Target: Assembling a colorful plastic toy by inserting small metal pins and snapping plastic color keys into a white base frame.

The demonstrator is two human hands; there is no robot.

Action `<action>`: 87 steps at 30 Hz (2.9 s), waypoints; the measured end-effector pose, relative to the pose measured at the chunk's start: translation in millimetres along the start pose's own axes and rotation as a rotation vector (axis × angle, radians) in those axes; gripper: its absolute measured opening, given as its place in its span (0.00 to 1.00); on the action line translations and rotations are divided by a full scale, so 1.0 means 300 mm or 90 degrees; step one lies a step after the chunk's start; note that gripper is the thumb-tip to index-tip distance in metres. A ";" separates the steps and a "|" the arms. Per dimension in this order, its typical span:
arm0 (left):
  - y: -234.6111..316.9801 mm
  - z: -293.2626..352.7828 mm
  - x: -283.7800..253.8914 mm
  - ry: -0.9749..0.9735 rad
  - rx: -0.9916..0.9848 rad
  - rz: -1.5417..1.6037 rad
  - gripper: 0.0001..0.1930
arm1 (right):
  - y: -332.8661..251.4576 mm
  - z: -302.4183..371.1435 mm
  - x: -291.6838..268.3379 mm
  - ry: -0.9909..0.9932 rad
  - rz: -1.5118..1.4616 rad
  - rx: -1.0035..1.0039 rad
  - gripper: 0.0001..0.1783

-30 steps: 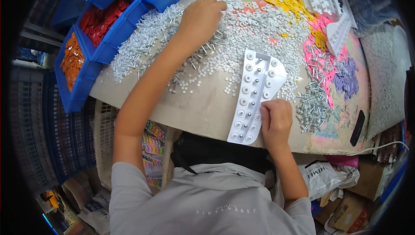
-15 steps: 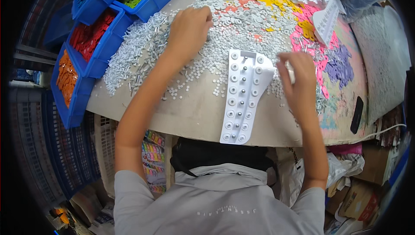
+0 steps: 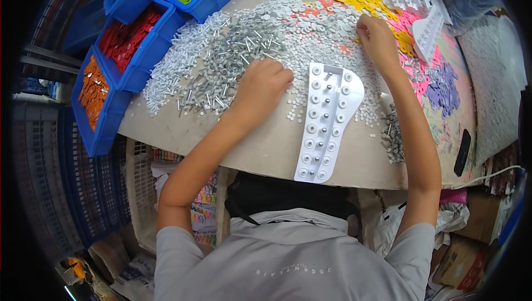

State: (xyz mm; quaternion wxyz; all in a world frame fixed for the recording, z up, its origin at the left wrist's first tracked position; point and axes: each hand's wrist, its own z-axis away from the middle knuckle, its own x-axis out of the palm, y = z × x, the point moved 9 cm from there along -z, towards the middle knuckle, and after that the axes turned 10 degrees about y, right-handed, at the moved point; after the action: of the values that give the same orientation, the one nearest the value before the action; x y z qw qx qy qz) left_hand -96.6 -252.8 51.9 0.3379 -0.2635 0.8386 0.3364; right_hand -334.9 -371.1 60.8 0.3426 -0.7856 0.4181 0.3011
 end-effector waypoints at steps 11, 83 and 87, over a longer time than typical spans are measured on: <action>0.015 0.032 -0.145 0.085 -0.117 0.032 0.04 | -0.191 0.179 -0.285 0.068 -0.126 0.145 0.06; -0.037 0.030 -0.062 0.101 -0.184 0.086 0.07 | 0.091 0.060 -0.026 -0.098 -0.013 0.141 0.06; -0.047 0.030 -0.057 0.099 -0.190 0.088 0.07 | 0.071 0.091 -0.035 -0.072 0.012 0.063 0.07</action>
State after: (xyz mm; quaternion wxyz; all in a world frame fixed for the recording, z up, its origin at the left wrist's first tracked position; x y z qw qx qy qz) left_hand -72.8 -251.5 54.1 0.2048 -0.2774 0.8192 0.4582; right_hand -363.4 -353.8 46.7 0.4015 -0.7453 0.4200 0.3270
